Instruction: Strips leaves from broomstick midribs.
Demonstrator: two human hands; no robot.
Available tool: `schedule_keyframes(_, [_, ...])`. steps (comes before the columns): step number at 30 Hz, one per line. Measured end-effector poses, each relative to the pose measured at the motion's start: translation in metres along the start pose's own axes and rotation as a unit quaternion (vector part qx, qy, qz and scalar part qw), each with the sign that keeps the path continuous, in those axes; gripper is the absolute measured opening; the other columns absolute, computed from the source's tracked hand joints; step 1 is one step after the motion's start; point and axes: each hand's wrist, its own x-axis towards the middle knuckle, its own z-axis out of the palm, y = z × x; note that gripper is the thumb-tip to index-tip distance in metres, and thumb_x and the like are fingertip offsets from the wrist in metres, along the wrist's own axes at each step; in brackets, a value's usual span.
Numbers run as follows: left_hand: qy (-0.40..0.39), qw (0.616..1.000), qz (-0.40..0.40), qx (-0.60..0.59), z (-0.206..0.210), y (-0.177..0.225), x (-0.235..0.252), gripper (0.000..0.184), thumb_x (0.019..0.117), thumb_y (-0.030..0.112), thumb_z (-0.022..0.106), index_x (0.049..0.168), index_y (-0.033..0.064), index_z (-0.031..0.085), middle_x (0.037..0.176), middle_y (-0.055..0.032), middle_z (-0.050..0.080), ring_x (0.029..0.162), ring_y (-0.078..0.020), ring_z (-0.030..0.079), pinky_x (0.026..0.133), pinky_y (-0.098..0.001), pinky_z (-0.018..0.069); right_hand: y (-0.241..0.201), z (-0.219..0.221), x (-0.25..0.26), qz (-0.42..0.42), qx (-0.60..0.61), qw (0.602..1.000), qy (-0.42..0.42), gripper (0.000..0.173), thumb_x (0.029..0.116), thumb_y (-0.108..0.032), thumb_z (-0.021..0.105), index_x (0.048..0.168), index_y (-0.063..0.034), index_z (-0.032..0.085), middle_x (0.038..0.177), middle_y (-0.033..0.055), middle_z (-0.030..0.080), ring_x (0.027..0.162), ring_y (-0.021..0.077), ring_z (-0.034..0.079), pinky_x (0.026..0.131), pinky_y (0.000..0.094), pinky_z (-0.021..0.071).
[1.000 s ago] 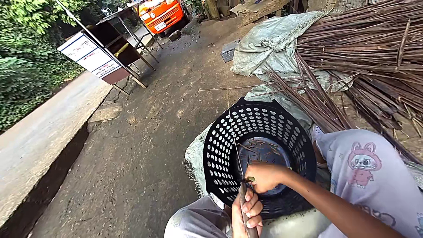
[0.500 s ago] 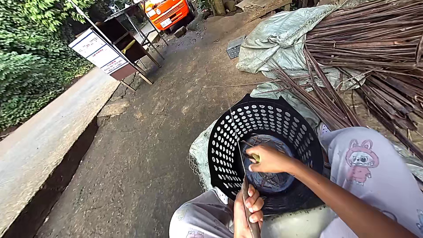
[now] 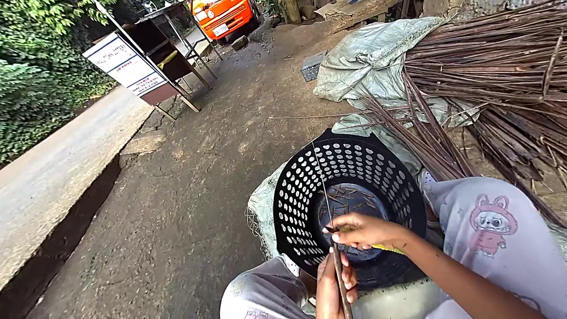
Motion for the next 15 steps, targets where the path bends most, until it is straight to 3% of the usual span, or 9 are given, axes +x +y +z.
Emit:
schedule_keyframes(2, [-0.014, 0.997, 0.004, 0.073, -0.004, 0.001, -0.003, 0.048, 0.1092, 0.011, 0.011, 0.089, 0.0089, 0.054, 0.056, 0.0107, 0.056, 0.046, 0.0049, 0.054, 0.046, -0.0092, 0.0448, -0.002, 0.001, -0.001, 0.001, 0.066, 0.997, 0.044, 0.03, 0.1049, -0.005, 0.049, 0.133, 0.0041, 0.051, 0.07, -0.0065, 0.048, 0.051, -0.0033, 0.039, 0.049, 0.0137, 0.0333])
schedule_keyframes(4, [-0.073, 0.991, 0.009, 0.11, -0.013, 0.0, -0.007, 0.038, 0.1035, 0.005, 0.02, 0.099, 0.0079, 0.057, 0.064, 0.0121, 0.061, 0.054, 0.0051, 0.058, 0.055, -0.0102, 0.0493, -0.009, -0.002, -0.005, -0.001, 0.119, 0.988, 0.102, 0.024, 0.1061, -0.004, 0.046, 0.129, 0.0006, 0.051, 0.069, -0.0074, 0.045, 0.05, -0.0025, 0.039, 0.049, 0.0136, 0.0344])
schedule_keyframes(6, [-0.095, 0.988, 0.016, 0.123, -0.017, 0.0, -0.011, 0.031, 0.0998, -0.003, 0.027, 0.1, 0.0069, 0.056, 0.068, 0.0114, 0.063, 0.058, 0.0045, 0.062, 0.058, -0.0106, 0.0523, -0.012, -0.007, -0.008, -0.008, 0.139, 0.982, 0.129, 0.026, 0.1067, -0.004, 0.044, 0.132, -0.0018, 0.05, 0.068, -0.0079, 0.044, 0.05, -0.0022, 0.039, 0.048, 0.0135, 0.0355])
schedule_keyframes(7, [-0.088, 0.988, 0.022, 0.129, -0.016, 0.001, -0.013, 0.029, 0.0984, -0.006, 0.03, 0.098, 0.0063, 0.056, 0.068, 0.0105, 0.064, 0.057, 0.0041, 0.062, 0.058, -0.0108, 0.0527, -0.011, -0.008, -0.009, -0.017, 0.141, 0.982, 0.126, 0.033, 0.1067, -0.004, 0.044, 0.139, -0.0013, 0.048, 0.069, -0.0078, 0.044, 0.05, -0.0021, 0.039, 0.048, 0.0135, 0.0353])
schedule_keyframes(9, [-0.049, 0.988, 0.043, 0.143, -0.013, 0.001, -0.014, 0.029, 0.0968, -0.01, 0.033, 0.092, 0.0064, 0.057, 0.064, 0.0094, 0.064, 0.052, 0.0044, 0.06, 0.053, -0.0101, 0.051, -0.003, -0.011, -0.012, -0.047, 0.122, 0.988, 0.078, 0.054, 0.1039, -0.003, 0.045, 0.156, -0.0011, 0.031, 0.068, -0.0086, 0.047, 0.051, -0.0025, 0.041, 0.049, 0.0136, 0.0358])
schedule_keyframes(12, [0.02, 0.985, 0.078, 0.151, -0.006, 0.002, -0.017, 0.03, 0.0962, -0.013, 0.037, 0.086, 0.006, 0.058, 0.061, 0.0073, 0.064, 0.047, 0.0046, 0.057, 0.049, -0.0095, 0.0484, 0.013, -0.016, -0.014, -0.081, 0.046, 0.994, -0.062, 0.084, 0.092, -0.007, 0.054, 0.16, 0.0031, 0.006, 0.064, -0.0116, 0.047, 0.051, -0.0062, 0.043, 0.05, 0.0119, 0.037])
schedule_keyframes(13, [0.03, 0.984, 0.083, 0.153, -0.005, 0.003, -0.017, 0.03, 0.0959, -0.013, 0.037, 0.085, 0.0058, 0.059, 0.061, 0.0071, 0.064, 0.047, 0.0047, 0.057, 0.049, -0.0095, 0.048, 0.017, -0.016, -0.015, -0.08, 0.021, 0.991, -0.102, 0.087, 0.0907, -0.009, 0.056, 0.159, 0.0055, 0.005, 0.063, -0.0113, 0.048, 0.05, -0.0068, 0.043, 0.05, 0.0116, 0.0365])
schedule_keyframes(15, [0.039, 0.983, 0.088, 0.155, -0.001, 0.002, -0.017, 0.03, 0.0948, -0.015, 0.04, 0.084, 0.0047, 0.06, 0.06, 0.0068, 0.064, 0.046, 0.005, 0.055, 0.047, -0.0095, 0.0466, 0.021, -0.012, -0.015, -0.068, -0.014, 0.988, -0.139, 0.081, 0.0908, -0.01, 0.058, 0.156, 0.0076, 0.014, 0.062, -0.0104, 0.047, 0.049, -0.0067, 0.042, 0.049, 0.0123, 0.0347])
